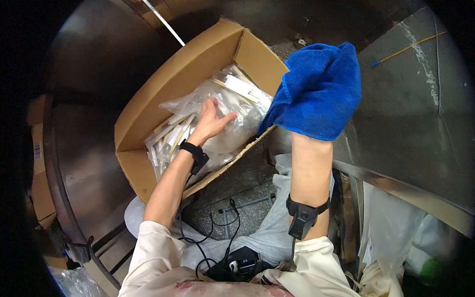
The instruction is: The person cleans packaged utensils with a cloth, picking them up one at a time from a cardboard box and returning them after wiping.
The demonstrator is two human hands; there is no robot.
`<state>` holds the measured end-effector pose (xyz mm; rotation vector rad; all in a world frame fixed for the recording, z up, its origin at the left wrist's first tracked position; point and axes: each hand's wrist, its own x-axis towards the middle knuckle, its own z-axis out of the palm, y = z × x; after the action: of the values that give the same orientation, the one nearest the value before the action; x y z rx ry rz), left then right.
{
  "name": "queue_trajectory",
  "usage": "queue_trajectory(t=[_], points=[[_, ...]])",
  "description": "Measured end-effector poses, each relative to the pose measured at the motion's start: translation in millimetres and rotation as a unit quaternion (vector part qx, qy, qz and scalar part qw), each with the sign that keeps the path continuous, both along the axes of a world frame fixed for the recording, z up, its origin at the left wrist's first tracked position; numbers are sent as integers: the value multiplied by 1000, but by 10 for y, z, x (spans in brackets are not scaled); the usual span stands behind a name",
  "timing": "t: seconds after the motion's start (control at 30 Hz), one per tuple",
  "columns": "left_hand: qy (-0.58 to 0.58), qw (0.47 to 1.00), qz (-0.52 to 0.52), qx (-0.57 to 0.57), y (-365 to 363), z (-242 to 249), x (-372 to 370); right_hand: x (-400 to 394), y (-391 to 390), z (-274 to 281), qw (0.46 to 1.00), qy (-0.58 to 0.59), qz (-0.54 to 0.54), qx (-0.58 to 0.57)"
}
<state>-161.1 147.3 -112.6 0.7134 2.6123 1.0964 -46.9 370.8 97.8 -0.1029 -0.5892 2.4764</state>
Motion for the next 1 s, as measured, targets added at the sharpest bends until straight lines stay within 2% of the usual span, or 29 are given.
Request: queue_trajectory(t=[0.07,0.13,0.2,0.27,0.3,0.37,0.4,0.47,0.5,0.57,0.67,0.73,0.8,0.87,0.9,0.97,1.0], points=[[-29,999,-34,11,-290,21,-102,5,26,-91,988,114,82,67],[-120,986,-77,-90,-734,98,-193,-16,-6,-91,992,92,58,67],[56,952,-76,-290,-1210,99,-218,-4,-26,-94,995,66,31,68],[65,905,-9,-421,-1468,320,-76,-10,-40,-93,994,61,47,79],[66,904,-9,-422,-1620,244,-33,-22,-48,-94,994,62,47,78],[91,882,60,-458,-1875,-4,5,-40,-70,-92,996,49,35,62],[92,882,60,-458,-1891,49,-31,-68,-112,-50,996,49,35,62],[-4,900,20,-436,-1910,151,-111,-136,-216,48,992,-95,-65,49],[-3,900,21,-436,-1916,189,-116,-156,-230,48,992,-94,-65,48],[-85,861,-21,-500,-1921,271,-132,-187,-247,25,994,-98,-44,30],[-118,855,-55,-501,-1962,453,-21,-227,-283,-18,992,-114,-28,41],[-138,854,-57,-499,-1976,664,28,-268,-335,-84,989,-115,-39,81],[-140,872,46,-467,-1968,895,57,-271,-362,-112,984,-115,-50,125],[-107,886,81,-444,-1945,1191,143,-279,-397,-115,990,-109,35,87],[-97,904,107,-403,-1995,1246,147,-299,-419,-125,989,-109,35,90],[-64,937,141,-314,-2189,1203,141,-359,-504,-149,987,-22,157,19],[-65,937,142,-312,-2231,1184,148,-392,-570,-149,983,-11,183,11]])
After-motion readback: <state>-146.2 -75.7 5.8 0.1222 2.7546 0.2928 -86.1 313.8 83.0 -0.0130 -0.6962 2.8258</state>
